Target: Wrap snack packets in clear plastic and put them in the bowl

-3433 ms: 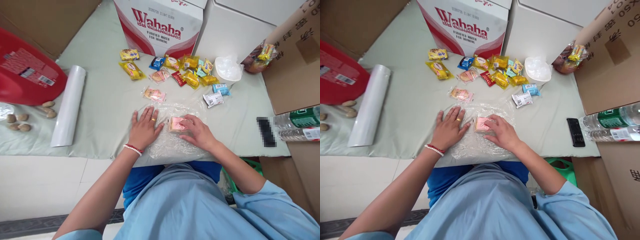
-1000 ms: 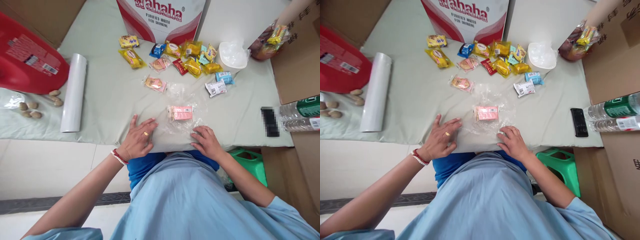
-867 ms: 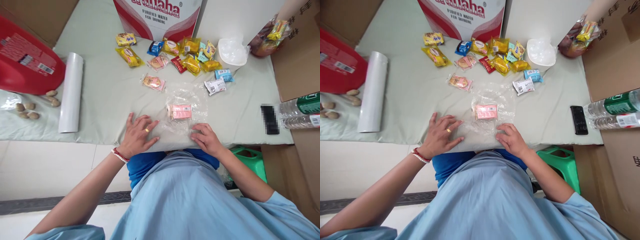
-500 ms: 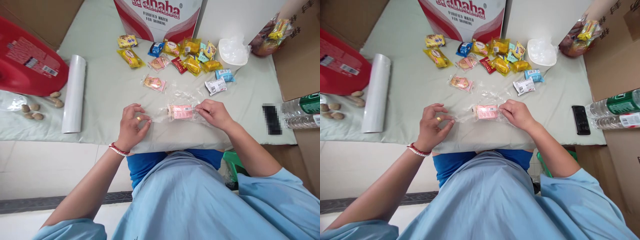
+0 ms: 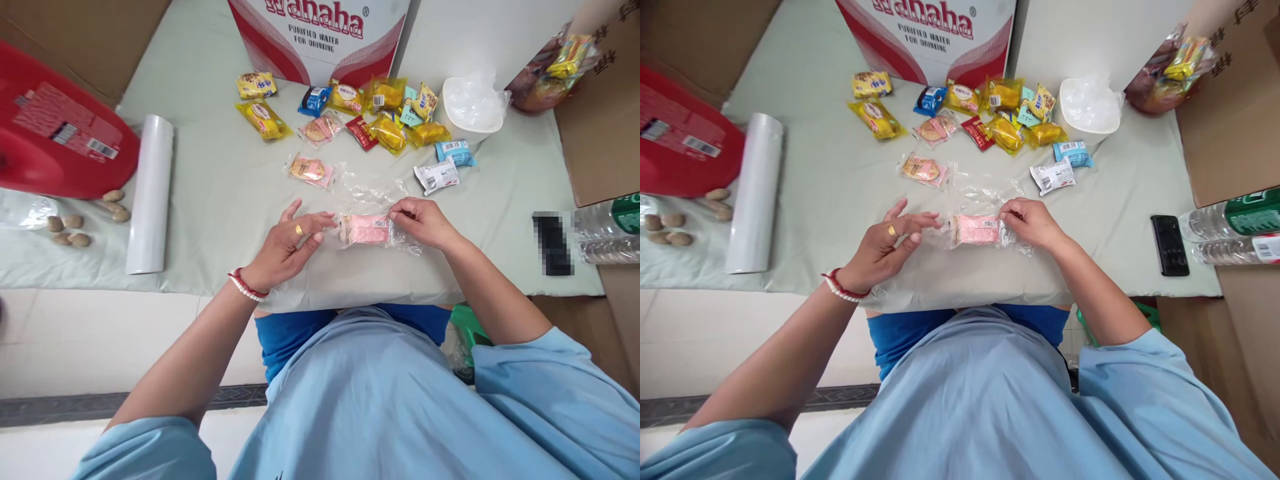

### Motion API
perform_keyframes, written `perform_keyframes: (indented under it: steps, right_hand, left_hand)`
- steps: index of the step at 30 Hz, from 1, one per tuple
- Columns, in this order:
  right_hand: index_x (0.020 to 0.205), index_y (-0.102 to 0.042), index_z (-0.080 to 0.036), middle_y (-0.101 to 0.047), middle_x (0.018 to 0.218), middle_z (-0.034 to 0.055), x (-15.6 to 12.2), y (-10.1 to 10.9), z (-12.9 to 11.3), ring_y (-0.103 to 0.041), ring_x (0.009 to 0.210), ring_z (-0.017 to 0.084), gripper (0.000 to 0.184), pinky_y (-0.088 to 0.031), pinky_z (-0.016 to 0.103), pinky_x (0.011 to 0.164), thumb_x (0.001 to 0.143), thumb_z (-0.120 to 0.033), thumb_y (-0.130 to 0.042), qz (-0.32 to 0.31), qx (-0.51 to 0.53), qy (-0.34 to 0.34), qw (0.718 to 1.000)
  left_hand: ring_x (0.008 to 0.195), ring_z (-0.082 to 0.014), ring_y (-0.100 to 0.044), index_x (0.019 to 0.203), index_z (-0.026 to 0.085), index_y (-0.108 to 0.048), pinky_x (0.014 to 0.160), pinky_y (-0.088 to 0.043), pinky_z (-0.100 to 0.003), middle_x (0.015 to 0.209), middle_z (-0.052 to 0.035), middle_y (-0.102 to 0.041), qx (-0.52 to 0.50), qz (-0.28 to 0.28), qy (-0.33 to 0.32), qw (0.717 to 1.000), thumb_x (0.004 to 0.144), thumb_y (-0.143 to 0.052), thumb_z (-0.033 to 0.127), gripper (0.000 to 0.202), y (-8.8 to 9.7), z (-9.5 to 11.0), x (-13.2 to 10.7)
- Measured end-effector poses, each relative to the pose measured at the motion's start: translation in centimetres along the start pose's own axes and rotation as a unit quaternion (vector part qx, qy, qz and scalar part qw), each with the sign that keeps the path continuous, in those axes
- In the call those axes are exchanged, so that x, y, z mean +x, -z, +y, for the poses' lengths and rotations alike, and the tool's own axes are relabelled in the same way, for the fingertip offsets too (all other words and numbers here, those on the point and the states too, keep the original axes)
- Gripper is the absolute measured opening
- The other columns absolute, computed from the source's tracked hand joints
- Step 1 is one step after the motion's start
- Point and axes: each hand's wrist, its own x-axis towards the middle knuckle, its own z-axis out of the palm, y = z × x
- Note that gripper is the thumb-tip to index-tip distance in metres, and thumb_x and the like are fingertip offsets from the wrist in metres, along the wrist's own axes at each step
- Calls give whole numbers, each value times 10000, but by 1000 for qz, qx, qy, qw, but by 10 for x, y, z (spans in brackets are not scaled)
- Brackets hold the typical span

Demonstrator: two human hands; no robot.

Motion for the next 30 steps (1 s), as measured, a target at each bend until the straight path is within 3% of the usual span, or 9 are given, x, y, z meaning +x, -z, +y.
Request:
perform_keyframes:
  steps: [4,9,13,16,17,20,23,26,30]
  right_hand:
    - [923,-763,-175,-716,885,58,2,1,-1,-624,785,184,321,-458,296,730,943,-436,-578,1,3,5,1000]
    - [906,-748,-177,-642,719,1,5,1,1,-538,665,153,322,-388,273,643,930,-452,-582,-9,19,-26,999]
    - [878,-733,-175,-621,685,-10,7,-3,4,-503,629,142,310,-370,267,625,912,-441,-578,-10,22,-41,999]
    - [865,-721,-176,-623,680,-9,9,-6,5,-499,624,141,291,-371,266,626,904,-423,-572,-9,23,-43,999]
    - [865,-720,-178,-621,677,-11,9,-8,6,-497,622,141,286,-370,266,626,902,-420,-572,-9,22,-42,999]
    - [861,-717,-179,-614,671,-16,8,-9,6,-492,620,140,292,-363,265,622,901,-429,-572,-12,14,-45,999]
    - [852,-717,-181,-617,670,-16,7,-3,8,-501,621,144,304,-363,267,611,909,-445,-577,-44,-2,-52,998]
    - [886,-742,-185,-667,721,13,17,12,12,-560,658,175,284,-413,296,638,928,-422,-591,-87,-53,-34,994]
    - [1291,-705,-193,-721,1188,132,57,25,7,-637,1104,332,429,-501,482,963,934,-430,-677,10,-169,89,982]
  left_hand:
    - [962,-180,-748,1079,222,-642,962,-584,-380,1062,-36,-791,-33,58,37,997,1120,-331,484,409,-6,-7,3]
    - [584,-154,-641,927,247,-609,693,-535,-349,587,63,-630,-4,90,182,979,1074,-424,576,405,-7,-23,-7]
    - [630,-212,-652,925,285,-614,671,-518,-426,723,-3,-689,57,223,270,935,1049,-475,530,308,2,-20,-17]
    - [802,-265,-691,1015,322,-641,757,-545,-499,864,-45,-713,159,337,201,906,1039,-492,377,161,5,20,-27]
    - [835,-271,-695,1006,333,-638,774,-548,-510,877,-39,-719,184,336,131,915,1015,-525,311,116,2,37,-29]
    - [835,-227,-718,1079,355,-638,855,-556,-486,954,7,-772,148,192,-106,964,941,-629,234,184,-20,81,-22]
    - [1169,-265,-712,1245,261,-668,995,-481,-496,1241,-80,-775,173,95,-57,979,990,-559,202,284,-52,87,4]
    - [1229,-288,-686,1237,198,-704,954,-455,-486,1301,-132,-758,199,60,1,978,1026,-497,150,300,-74,64,27]
    - [1226,-263,-688,1202,219,-734,949,-438,-472,1330,-106,-755,214,76,-15,974,1028,-500,116,309,-82,47,29]
